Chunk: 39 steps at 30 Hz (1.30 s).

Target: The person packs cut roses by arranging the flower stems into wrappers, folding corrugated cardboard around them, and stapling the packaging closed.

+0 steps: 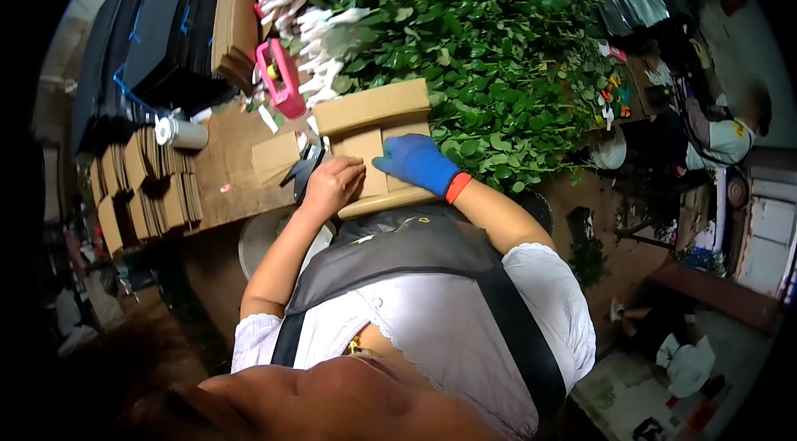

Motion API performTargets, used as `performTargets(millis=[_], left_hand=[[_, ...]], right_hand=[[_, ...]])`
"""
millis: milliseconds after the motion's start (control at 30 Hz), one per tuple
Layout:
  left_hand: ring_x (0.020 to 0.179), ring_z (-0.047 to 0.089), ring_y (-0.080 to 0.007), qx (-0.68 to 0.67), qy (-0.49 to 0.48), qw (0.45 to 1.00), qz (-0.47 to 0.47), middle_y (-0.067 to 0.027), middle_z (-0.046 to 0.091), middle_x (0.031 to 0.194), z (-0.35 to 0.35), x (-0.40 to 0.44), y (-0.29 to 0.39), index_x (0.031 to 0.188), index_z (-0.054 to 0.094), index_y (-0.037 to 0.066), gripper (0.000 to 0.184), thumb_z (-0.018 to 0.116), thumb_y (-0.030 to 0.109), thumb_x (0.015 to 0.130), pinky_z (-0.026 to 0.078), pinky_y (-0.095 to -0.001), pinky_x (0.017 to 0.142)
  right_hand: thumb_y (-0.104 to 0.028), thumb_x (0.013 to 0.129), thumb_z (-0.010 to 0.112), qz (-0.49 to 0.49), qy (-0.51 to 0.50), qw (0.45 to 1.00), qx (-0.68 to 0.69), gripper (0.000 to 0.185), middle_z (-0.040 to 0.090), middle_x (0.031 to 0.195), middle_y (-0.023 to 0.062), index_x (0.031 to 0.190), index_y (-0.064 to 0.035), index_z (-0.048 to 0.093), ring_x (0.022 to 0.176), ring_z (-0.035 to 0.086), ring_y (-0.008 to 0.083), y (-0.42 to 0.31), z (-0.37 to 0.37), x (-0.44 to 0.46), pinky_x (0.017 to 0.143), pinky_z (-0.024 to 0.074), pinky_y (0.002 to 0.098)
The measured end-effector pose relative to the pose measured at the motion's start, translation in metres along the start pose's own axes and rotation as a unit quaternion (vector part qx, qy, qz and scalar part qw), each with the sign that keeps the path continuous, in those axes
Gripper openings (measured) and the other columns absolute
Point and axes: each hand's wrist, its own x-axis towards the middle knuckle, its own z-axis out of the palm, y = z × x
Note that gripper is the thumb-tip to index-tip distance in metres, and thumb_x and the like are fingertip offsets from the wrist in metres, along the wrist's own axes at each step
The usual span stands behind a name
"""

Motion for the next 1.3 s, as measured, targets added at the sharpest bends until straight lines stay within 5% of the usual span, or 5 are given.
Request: performTargets(millis=[133,367,633,1000,1300], left_hand=[[0.092,0.068,-0.0289,0.028,0.000,1.000,-0.007,-0.0096,0.071,0.099,-0.002,0.004,0.010,0.090,0.072,0.003,0.014,0.075,0.008,0.078,0.057,-0.0373,0.080],[0.094,0.069,-0.0294,0.040,-0.019,0.999,-0.026,-0.0093,0.072,0.102,0.001,0.006,0.012,0.094,0.073,0.004,0.013,0.075,0.008,0.081,0.053,-0.0427,0.098],[0.096,0.069,-0.0283,0.044,-0.024,0.998,-0.036,-0.0090,0.072,0.104,0.003,0.001,0.010,0.094,0.074,0.005,0.013,0.075,0.009,0.082,0.051,-0.0466,0.101],[0.128,0.055,-0.0343,-0.104,-0.056,0.983,-0.141,-0.0132,0.069,0.121,-0.006,-0.010,0.003,0.155,0.024,0.010,0.112,0.089,0.036,0.067,0.022,-0.0529,0.120],[0.134,0.049,-0.0321,-0.046,-0.134,0.983,-0.118,-0.0150,0.062,0.132,-0.019,-0.003,0.004,0.132,0.061,0.008,0.061,0.080,0.030,0.079,0.021,-0.0548,0.121]], right_hand=[[-0.037,0.090,0.063,0.158,-0.014,0.909,0.384,0.026,0.071,0.083,0.0152,0.094,-0.0119,0.068,0.073,0.066,0.0358,-0.003,-0.095,-0.016,0.068,0.0561,0.0427],[-0.022,0.085,0.062,0.086,0.331,0.885,-0.316,0.024,0.069,0.108,0.0141,0.106,-0.0115,0.068,0.096,0.067,0.0340,0.193,-0.059,0.065,0.083,0.0525,0.0442],[-0.018,0.080,0.064,-0.114,0.515,0.829,-0.183,0.031,0.067,0.110,0.0065,0.111,-0.0175,0.068,0.099,0.063,0.0324,0.195,-0.165,-0.001,0.091,0.0507,0.0435],[-0.002,0.080,0.063,-0.114,0.156,0.973,0.126,0.034,0.073,0.104,0.0089,0.108,-0.0183,0.075,0.094,0.068,0.0294,0.161,-0.124,-0.129,0.083,0.0554,0.0380],[-0.013,0.077,0.071,-0.015,0.087,0.995,-0.047,0.025,0.071,0.092,0.0058,0.101,-0.0207,0.073,0.088,0.067,0.0309,0.173,-0.099,-0.142,0.079,0.0538,0.0409]])
